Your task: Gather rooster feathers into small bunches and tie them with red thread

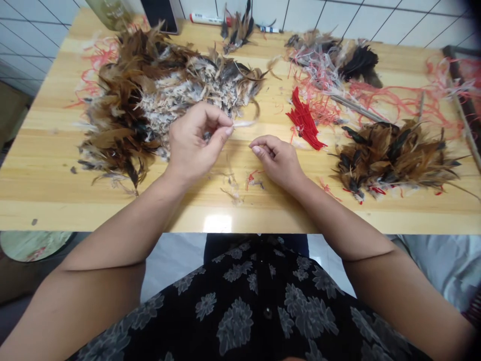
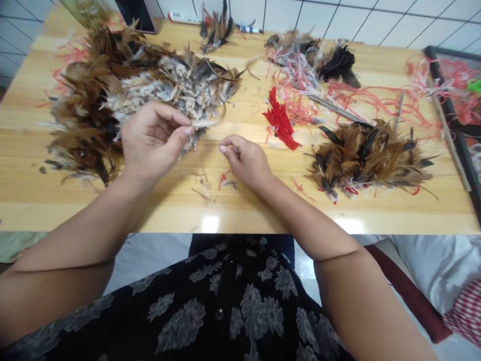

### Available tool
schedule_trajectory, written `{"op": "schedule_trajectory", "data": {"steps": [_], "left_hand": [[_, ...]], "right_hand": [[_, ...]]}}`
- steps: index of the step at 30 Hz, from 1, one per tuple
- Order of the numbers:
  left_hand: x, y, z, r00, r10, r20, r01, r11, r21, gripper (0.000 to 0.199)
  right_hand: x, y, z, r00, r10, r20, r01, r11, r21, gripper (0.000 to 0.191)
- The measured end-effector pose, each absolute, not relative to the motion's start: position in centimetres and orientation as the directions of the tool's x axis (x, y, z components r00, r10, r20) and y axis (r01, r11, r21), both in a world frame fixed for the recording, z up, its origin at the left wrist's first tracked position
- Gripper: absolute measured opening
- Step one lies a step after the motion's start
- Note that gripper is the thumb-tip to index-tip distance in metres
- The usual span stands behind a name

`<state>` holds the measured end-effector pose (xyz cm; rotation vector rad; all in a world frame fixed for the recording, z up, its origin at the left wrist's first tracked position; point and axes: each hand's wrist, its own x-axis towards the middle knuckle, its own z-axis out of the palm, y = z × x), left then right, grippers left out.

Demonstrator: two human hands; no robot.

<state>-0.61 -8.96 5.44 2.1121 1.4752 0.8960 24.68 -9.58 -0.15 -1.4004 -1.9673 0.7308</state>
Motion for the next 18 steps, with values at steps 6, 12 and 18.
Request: {"op": "schedule_trajectory", "data": {"steps": [6, 12, 18], "left_hand": [[0.2, -9.5, 5.8, 0.443, 0.884, 0.147, 0.732, -0.451, 0.51, 0.033], [0.7, -8.8, 1.7, 0.4, 0.81, 0.429, 0.44, -0.58, 0.685, 0.034], [1.2, -7.0, -1.1, 0.34, 0.766, 0.546, 0.274, -0.636, 0.721, 0.036]], "right_hand": [[24.5, -9.3, -0.5, -0.25, 0.961, 0.117, 0.437, 0.22, -0.872, 0.056], [24.4, -8.3, -2.6, -0.169, 0.965, 0.199, 0.354, 0.248, -0.902, 0.042], [24.0, -8.5, -3.0, -0.155, 0.936, 0.317, 0.382, 0.352, -0.855, 0.032]]}}
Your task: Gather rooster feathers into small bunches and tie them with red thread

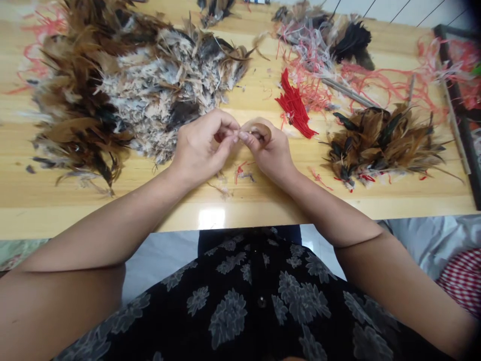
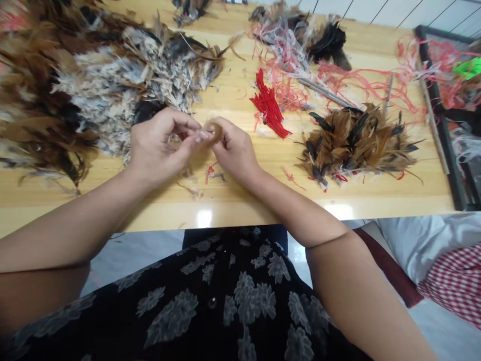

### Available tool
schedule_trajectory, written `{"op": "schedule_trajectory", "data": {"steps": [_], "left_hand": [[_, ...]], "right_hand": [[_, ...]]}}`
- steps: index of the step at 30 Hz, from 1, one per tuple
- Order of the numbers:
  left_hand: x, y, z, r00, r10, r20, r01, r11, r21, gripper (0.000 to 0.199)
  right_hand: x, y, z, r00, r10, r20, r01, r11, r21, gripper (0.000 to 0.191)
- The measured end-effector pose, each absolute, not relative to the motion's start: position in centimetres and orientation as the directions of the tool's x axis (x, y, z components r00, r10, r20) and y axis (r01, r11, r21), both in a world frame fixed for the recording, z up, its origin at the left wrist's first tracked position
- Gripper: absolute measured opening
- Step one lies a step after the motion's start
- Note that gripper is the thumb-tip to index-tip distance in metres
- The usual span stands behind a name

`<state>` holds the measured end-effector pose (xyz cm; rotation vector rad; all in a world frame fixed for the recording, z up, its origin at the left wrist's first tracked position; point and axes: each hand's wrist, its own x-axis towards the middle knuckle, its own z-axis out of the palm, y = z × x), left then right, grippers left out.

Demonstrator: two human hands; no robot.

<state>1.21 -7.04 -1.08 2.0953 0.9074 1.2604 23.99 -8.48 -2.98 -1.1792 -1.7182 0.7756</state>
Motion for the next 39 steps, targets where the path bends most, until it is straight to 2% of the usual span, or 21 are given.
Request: {"op": "schedule_trajectory", "data": {"steps": [4, 9, 12, 16, 21, 24, 29, 35, 37, 39], "left_hand": [[1.1, -6.1, -1.2, 0.297, 0.782, 0.547, 0.234, -0.615, 0.753, 0.048], [0.9, -6.3, -0.4, 0.314, 0.898, 0.308, 0.049, -0.34, 0.939, 0.072], [1.1, -6.4, -0.1, 0.322, 0.911, 0.26, 0.008, -0.277, 0.961, 0.071], [1.2, -6.2, 0.1, 0.343, 0.913, 0.222, -0.046, -0.219, 0.975, 0.069], [1.2, -6.7, 0.5, 0.376, 0.92, 0.112, -0.084, -0.087, 0.993, 0.058], [1.3, -6.8, 0.5, 0.391, 0.917, 0.084, -0.113, -0.043, 0.993, 0.055], [1.6, -6.5, -0.1, 0.379, 0.919, 0.107, -0.139, -0.058, 0.989, 0.059], [2.4, -6.8, -0.3, 0.287, 0.947, 0.143, -0.152, -0.103, 0.983, 0.061], [2.4, -6.8, -0.3, 0.283, 0.951, 0.124, -0.143, -0.086, 0.986, 0.06], [2.1, -6.7, -0.3, 0.283, 0.952, 0.117, -0.095, -0.093, 0.991, 0.054]], "right_hand": [[23.9, -8.7, -2.9, -0.201, 0.921, 0.334, 0.408, 0.388, -0.826, 0.036], [24.3, -8.5, -2.8, -0.203, 0.933, 0.297, 0.385, 0.355, -0.852, 0.048], [24.5, -8.3, -2.6, -0.192, 0.95, 0.245, 0.313, 0.296, -0.903, 0.053], [24.5, -8.2, -1.9, -0.237, 0.956, 0.172, 0.134, 0.208, -0.969, 0.062], [24.4, -8.7, -0.7, -0.342, 0.928, 0.144, -0.02, 0.147, -0.989, 0.067], [24.5, -8.8, -0.5, -0.366, 0.919, 0.145, -0.038, 0.141, -0.989, 0.068], [24.7, -8.3, -1.7, -0.337, 0.92, 0.201, 0.14, 0.26, -0.955, 0.064], [24.6, -8.7, -2.7, -0.246, 0.901, 0.358, 0.532, 0.435, -0.727, 0.036], [24.5, -8.9, -2.6, -0.257, 0.901, 0.35, 0.571, 0.434, -0.697, 0.033], [24.4, -9.0, -2.3, -0.281, 0.905, 0.319, 0.542, 0.424, -0.725, 0.036]]}}
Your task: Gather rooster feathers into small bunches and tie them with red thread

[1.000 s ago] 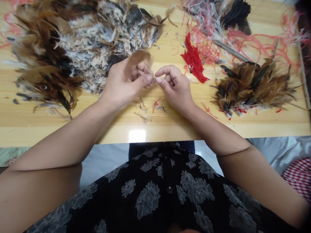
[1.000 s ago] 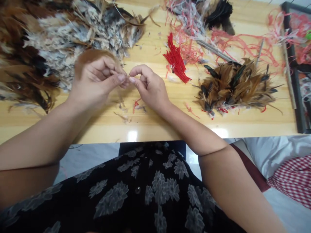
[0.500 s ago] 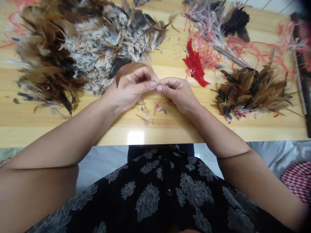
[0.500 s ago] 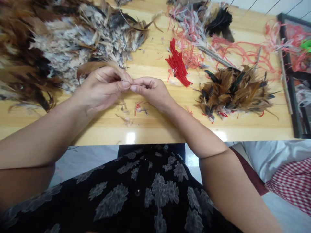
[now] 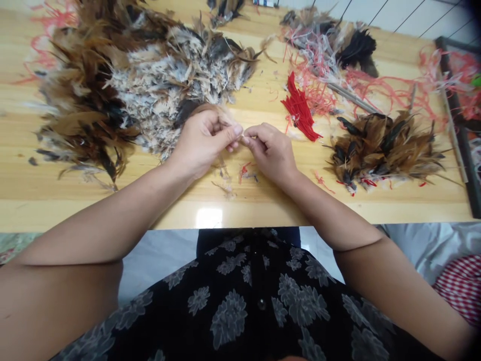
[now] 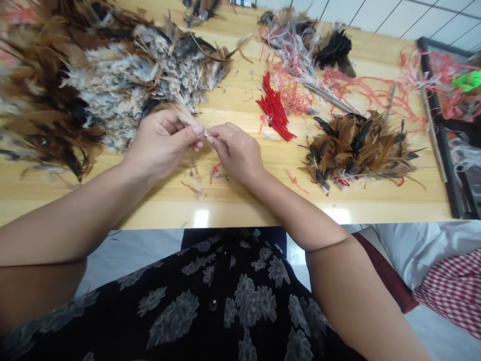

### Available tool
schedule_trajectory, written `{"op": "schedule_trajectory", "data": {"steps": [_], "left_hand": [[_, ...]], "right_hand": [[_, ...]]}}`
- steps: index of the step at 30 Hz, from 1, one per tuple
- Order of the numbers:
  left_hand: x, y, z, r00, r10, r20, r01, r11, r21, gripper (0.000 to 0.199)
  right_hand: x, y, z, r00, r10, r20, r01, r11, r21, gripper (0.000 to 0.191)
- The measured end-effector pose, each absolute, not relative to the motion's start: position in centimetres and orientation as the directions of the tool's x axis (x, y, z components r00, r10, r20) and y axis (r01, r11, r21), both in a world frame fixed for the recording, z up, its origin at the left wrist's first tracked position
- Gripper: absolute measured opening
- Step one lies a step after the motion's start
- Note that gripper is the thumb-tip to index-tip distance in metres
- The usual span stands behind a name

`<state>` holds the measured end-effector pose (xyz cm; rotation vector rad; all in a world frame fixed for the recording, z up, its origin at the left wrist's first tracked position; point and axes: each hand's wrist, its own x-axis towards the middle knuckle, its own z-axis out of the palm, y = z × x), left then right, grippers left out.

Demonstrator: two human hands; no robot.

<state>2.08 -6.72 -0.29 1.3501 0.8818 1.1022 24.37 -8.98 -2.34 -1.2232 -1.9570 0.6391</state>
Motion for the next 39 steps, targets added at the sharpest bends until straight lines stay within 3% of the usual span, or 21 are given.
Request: {"op": "schedule_trajectory", "data": {"steps": [4, 9, 13, 16, 19, 22, 25, 29, 32, 35, 39], "left_hand": [[1.1, -6.6, 0.0, 0.33, 0.935, 0.131, 0.051, -0.156, 0.986, 0.041], [0.9, -6.2, 0.7, 0.364, 0.924, 0.115, 0.058, -0.146, 0.988, 0.047], [0.3, -4.7, 1.5, 0.316, 0.928, 0.196, 0.174, -0.26, 0.95, 0.036], [-0.6, -2.0, 2.3, 0.295, 0.903, 0.314, 0.361, -0.409, 0.838, 0.023], [-0.6, 2.2, 2.9, 0.288, 0.886, 0.363, 0.521, -0.463, 0.717, 0.032], [1.0, 6.7, 3.2, 0.12, 0.938, 0.326, 0.694, -0.314, 0.648, 0.052], [3.4, 9.2, 3.4, 0.01, 0.971, 0.24, 0.787, -0.156, 0.597, 0.059], [5.0, 9.0, 3.8, 0.035, 0.992, 0.123, 0.881, -0.089, 0.465, 0.039], [4.2, 8.1, 4.2, 0.06, 0.993, 0.105, 0.926, -0.095, 0.365, 0.036], [2.3, 7.3, 4.6, 0.114, 0.977, 0.179, 0.882, -0.183, 0.435, 0.04], [0.2, 5.2, 4.2, 0.097, 0.974, 0.205, 0.657, -0.217, 0.722, 0.034]], "right_hand": [[24.3, -8.9, -1.8, -0.311, 0.925, 0.219, 0.392, 0.334, -0.857, 0.052], [24.1, -8.6, -1.6, -0.26, 0.954, 0.147, 0.268, 0.217, -0.939, 0.059], [24.1, -7.7, -2.0, -0.158, 0.981, 0.115, 0.193, 0.145, -0.97, 0.054], [24.3, -6.9, -2.2, -0.054, 0.992, 0.111, 0.149, 0.118, -0.982, 0.045], [24.4, -6.2, -2.2, 0.023, 0.993, 0.116, 0.128, 0.112, -0.985, 0.033], [24.3, -5.8, -1.9, 0.06, 0.993, 0.102, 0.118, 0.094, -0.989, 0.031], [24.2, -5.6, -1.2, 0.083, 0.992, 0.1, 0.128, 0.088, -0.988, 0.031], [24.4, -5.2, -0.3, 0.149, 0.986, 0.077, 0.137, 0.057, -0.989, 0.033], [24.4, -4.9, 0.0, 0.166, 0.983, 0.079, 0.15, 0.054, -0.987, 0.036], [24.0, -4.9, -0.1, 0.13, 0.987, 0.092, 0.178, 0.068, -0.982, 0.034], [23.5, -5.1, 0.1, 0.126, 0.99, 0.062, 0.187, 0.037, -0.982, 0.036]]}}
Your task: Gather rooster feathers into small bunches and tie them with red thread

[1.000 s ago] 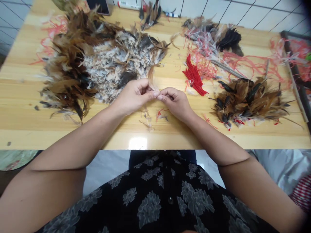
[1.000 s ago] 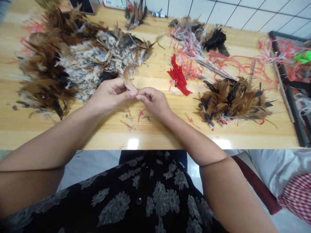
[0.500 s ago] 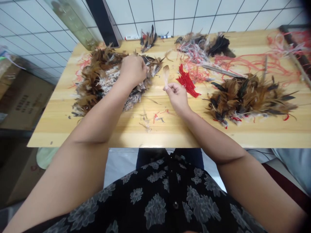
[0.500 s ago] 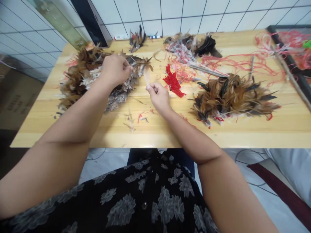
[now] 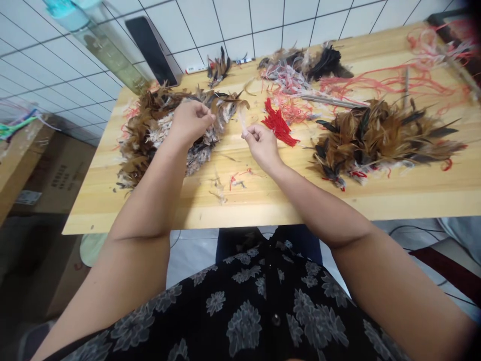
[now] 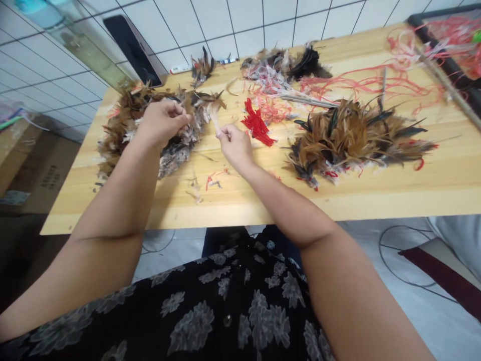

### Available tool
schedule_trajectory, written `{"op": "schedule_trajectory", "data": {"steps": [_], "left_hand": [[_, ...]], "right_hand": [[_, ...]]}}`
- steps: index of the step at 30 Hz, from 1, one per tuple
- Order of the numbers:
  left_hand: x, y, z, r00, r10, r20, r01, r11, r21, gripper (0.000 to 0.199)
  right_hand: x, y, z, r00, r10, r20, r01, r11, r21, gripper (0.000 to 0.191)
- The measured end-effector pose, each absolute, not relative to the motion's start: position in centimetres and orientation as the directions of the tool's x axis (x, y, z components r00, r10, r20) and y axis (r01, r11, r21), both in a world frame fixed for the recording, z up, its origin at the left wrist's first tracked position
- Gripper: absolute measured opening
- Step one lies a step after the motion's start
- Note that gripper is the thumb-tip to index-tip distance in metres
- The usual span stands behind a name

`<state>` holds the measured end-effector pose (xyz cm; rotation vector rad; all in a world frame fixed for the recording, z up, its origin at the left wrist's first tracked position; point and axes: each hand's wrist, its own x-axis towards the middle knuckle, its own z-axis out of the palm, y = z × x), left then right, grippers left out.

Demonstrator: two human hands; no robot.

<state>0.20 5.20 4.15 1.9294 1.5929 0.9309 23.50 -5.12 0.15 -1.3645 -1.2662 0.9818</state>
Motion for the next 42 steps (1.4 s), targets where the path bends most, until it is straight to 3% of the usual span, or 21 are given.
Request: {"op": "schedule_trajectory", "data": {"steps": [2, 4, 10, 14, 19, 31, 42], "left_hand": [[-0.2, 3.9, 3.4, 0.112, 0.985, 0.13, 0.473, -0.168, 0.865, 0.036], [-0.3, 2.6, 2.5, 0.13, 0.988, 0.09, 0.346, -0.13, 0.929, 0.04], [0.1, -0.1, -0.2, 0.113, 0.977, 0.18, 0.172, -0.198, 0.965, 0.049], [1.3, -0.9, -0.7, 0.132, 0.969, 0.208, 0.06, -0.217, 0.974, 0.052], [2.7, -1.9, -0.5, 0.187, 0.962, 0.2, 0.048, -0.212, 0.976, 0.057], [2.4, -2.4, -0.7, 0.243, 0.935, 0.259, 0.017, -0.271, 0.962, 0.063], [2.9, -1.2, -2.5, 0.299, 0.897, 0.324, 0.02, -0.346, 0.938, 0.085]], "right_hand": [[23.6, -5.0, 0.0, 0.125, 0.99, 0.063, 0.185, 0.039, -0.982, 0.035], [23.9, -4.8, -0.4, 0.116, 0.988, 0.099, 0.183, 0.077, -0.98, 0.032], [25.2, -3.7, -2.1, 0.116, 0.977, 0.177, 0.24, 0.145, -0.96, 0.026], [25.4, -3.8, -2.6, 0.088, 0.981, 0.171, 0.255, 0.144, -0.956, 0.044], [24.8, -4.9, -2.6, 0.03, 0.983, 0.179, 0.231, 0.167, -0.958, 0.06], [25.5, -4.8, -2.8, 0.027, 0.972, 0.232, 0.297, 0.214, -0.931, 0.056], [25.3, -4.2, -4.7, -0.113, 0.949, 0.293, 0.318, 0.314, -0.895, 0.057]]}}
